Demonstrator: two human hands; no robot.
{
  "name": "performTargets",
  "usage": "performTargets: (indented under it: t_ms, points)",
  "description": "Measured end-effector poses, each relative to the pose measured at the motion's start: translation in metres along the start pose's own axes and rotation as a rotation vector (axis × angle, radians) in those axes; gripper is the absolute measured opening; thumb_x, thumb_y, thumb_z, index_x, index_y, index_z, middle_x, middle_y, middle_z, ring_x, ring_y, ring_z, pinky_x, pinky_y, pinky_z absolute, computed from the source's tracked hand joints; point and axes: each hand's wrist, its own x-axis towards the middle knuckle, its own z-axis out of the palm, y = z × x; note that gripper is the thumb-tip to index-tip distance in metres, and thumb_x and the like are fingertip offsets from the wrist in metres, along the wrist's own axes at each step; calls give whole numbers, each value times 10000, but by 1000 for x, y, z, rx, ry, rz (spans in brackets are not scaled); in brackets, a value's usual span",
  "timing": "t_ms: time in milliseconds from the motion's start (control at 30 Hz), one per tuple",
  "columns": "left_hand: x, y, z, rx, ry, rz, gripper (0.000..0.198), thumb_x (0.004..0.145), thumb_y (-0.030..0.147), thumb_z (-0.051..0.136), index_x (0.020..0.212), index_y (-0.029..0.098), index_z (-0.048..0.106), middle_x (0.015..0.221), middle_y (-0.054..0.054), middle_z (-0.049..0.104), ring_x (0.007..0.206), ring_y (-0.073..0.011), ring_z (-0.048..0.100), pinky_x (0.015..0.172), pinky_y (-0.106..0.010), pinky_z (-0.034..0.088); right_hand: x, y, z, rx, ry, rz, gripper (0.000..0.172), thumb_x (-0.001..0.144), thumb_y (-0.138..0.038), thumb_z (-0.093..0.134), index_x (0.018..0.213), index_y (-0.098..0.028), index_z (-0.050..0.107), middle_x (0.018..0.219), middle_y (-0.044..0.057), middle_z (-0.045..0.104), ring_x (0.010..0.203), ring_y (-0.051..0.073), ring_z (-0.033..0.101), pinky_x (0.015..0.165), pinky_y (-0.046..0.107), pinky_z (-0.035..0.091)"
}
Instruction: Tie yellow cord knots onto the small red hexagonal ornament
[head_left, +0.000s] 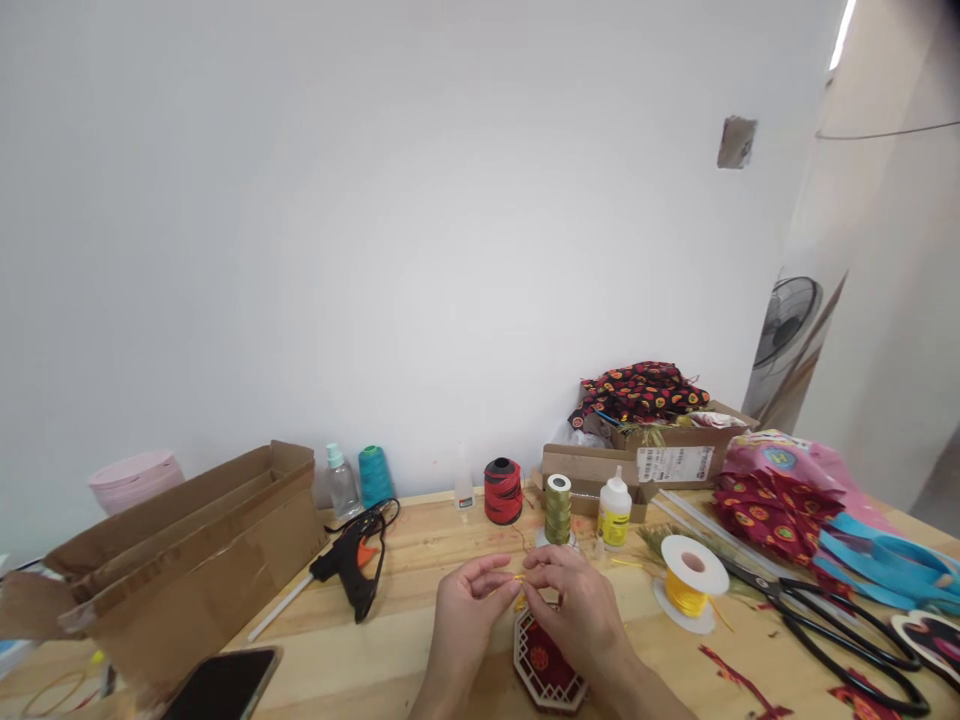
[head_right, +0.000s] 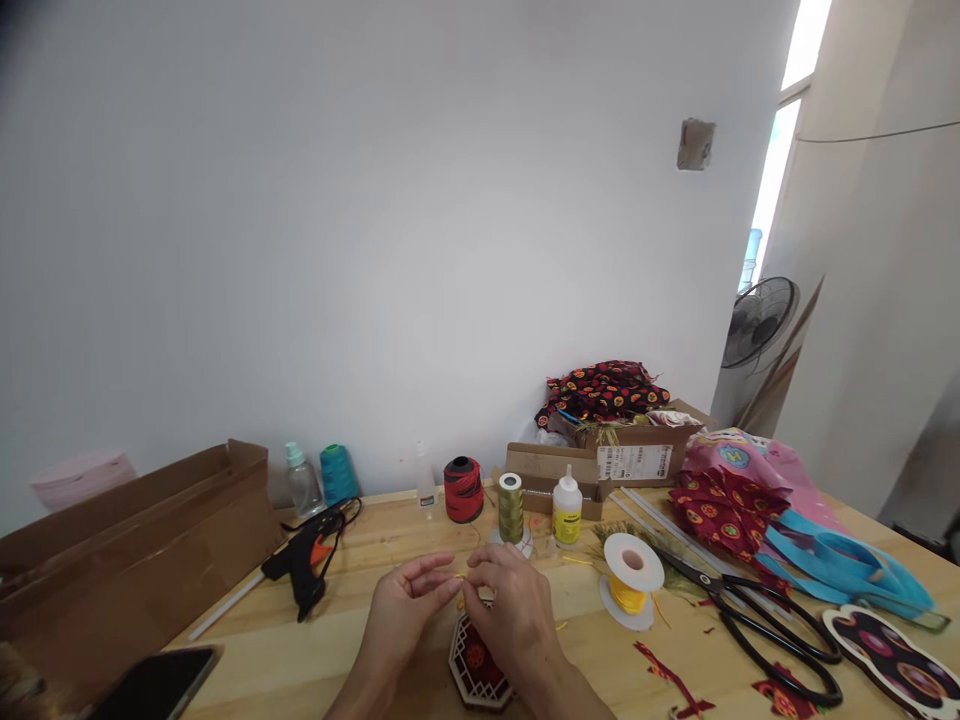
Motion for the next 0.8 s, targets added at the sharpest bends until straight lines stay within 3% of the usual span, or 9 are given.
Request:
performTargets:
  t_ms: [100, 300, 533, 800]
  points:
    - [-1, -1, 1, 42, -23, 25, 268, 469, 131, 676, 725, 95, 603, 558, -41, 658, 567, -152, 592, 565, -236, 458, 1, -1, 1, 98, 35, 28, 152, 634, -144, 478, 537, -201, 580, 758, 6, 546, 721, 141, 495, 613, 229, 369]
    - [1, -3, 1, 45, -58, 32, 252, 466, 139, 675, 708, 104, 614, 558, -28, 647, 570, -147, 583, 560, -231, 460, 7, 5, 7, 481, 25, 250, 141, 570, -116, 486, 457, -157, 560, 587, 4, 458, 618, 144, 459, 561, 232, 366]
    - [-1, -1, 2, 95, -53, 26, 224, 482, 128, 655, 702, 105, 620, 579, -28, 648, 587, -148, 576, 570, -233, 459, 9, 10, 10, 738, 6, 372, 106, 534, -142, 533, 431, -143, 557, 567, -16, 426, 588, 121, 418, 544, 221, 328]
    - [-3, -1, 3, 211, -125, 44, 132, 526, 171, 615, 639, 112, 648, 648, -57, 670, 629, -175, 574, 609, -261, 441, 9, 3, -1, 988, -168, 557, 147, 606, -185, 509, 473, -143, 463, 526, -63, 309, 381, 31, 179, 338, 171, 129]
